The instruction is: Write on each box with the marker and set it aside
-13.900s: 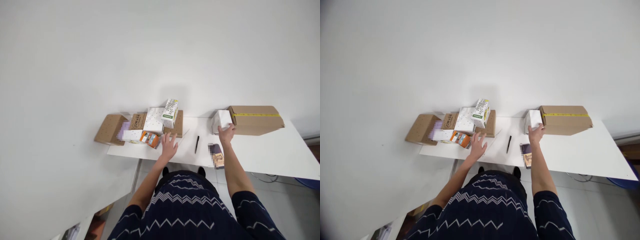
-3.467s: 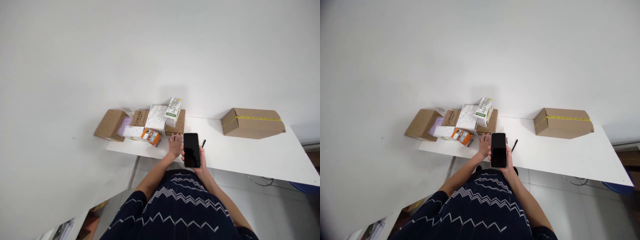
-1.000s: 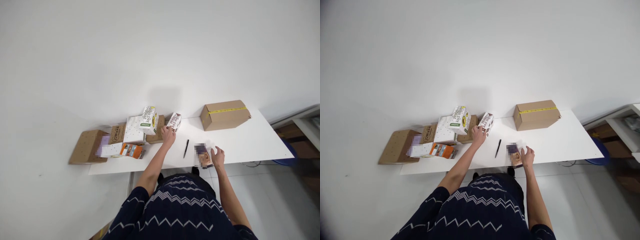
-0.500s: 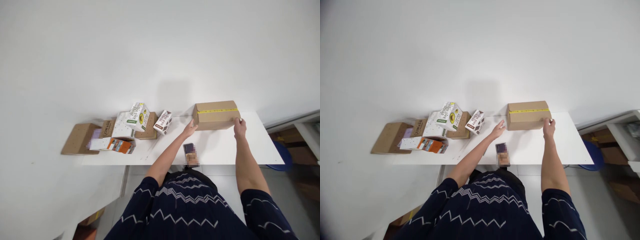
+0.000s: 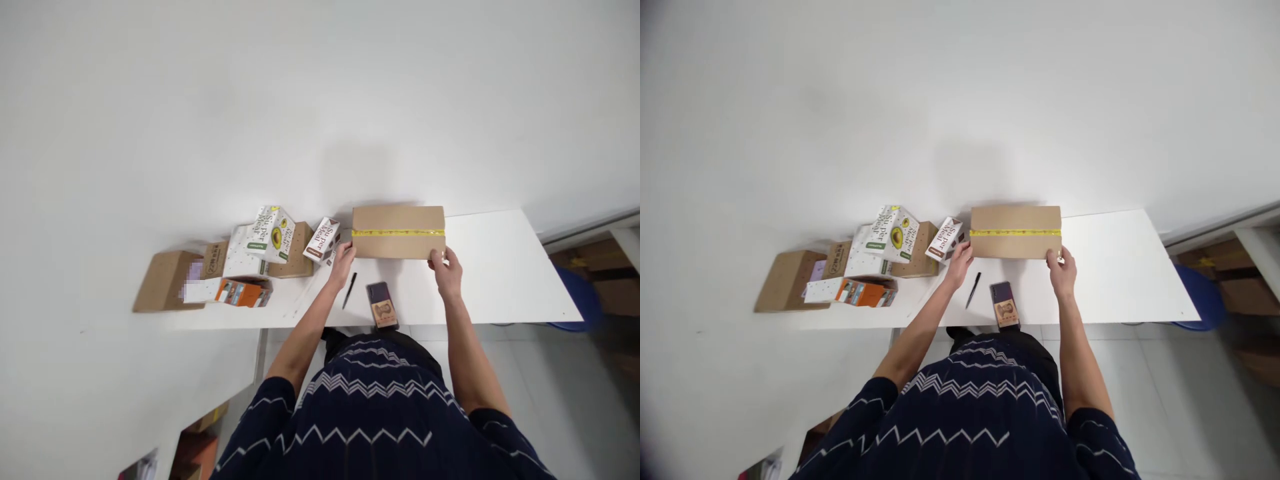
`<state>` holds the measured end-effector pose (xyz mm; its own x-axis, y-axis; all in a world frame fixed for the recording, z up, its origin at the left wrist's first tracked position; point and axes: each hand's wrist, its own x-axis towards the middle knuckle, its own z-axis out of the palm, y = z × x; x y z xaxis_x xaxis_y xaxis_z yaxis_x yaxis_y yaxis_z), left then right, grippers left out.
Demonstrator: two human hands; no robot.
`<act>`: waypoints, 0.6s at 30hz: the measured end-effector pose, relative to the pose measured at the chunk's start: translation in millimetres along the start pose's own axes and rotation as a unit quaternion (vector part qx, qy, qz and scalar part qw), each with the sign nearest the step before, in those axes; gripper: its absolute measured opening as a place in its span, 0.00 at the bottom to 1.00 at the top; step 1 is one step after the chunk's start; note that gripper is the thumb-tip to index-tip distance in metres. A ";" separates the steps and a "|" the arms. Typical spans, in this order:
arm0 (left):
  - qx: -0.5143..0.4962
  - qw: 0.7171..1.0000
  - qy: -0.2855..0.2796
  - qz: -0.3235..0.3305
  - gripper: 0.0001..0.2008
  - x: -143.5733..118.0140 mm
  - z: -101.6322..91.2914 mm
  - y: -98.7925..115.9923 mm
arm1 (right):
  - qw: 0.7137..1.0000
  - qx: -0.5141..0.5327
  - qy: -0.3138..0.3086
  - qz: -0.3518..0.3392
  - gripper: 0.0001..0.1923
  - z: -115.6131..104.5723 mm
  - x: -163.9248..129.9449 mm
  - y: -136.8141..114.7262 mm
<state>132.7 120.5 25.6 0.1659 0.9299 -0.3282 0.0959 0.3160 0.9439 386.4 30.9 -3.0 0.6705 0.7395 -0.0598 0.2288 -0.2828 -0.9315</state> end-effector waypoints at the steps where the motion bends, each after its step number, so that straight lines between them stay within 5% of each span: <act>1: 0.002 1.000 0.015 0.010 0.12 -11.5 -7.0 -0.4 | 1.000 0.009 -0.001 0.002 0.27 -0.4 -10.3 -6.4; 9: -0.063 0.984 0.167 0.024 0.16 -114.4 -49.5 -17.7 | 0.994 -0.032 -0.081 -0.068 0.26 -10.2 -70.3 -35.4; 18: -0.059 0.913 0.402 0.037 0.18 -209.9 -101.7 -44.7 | 0.942 -0.024 -0.306 -0.138 0.21 23.9 -124.7 -72.9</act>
<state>-6.2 -69.7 56.0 -0.6113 0.7717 -0.1757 -0.0014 0.2209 0.9753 269.3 -26.1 63.8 0.0517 0.9983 -0.0277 0.3756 -0.0452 -0.9257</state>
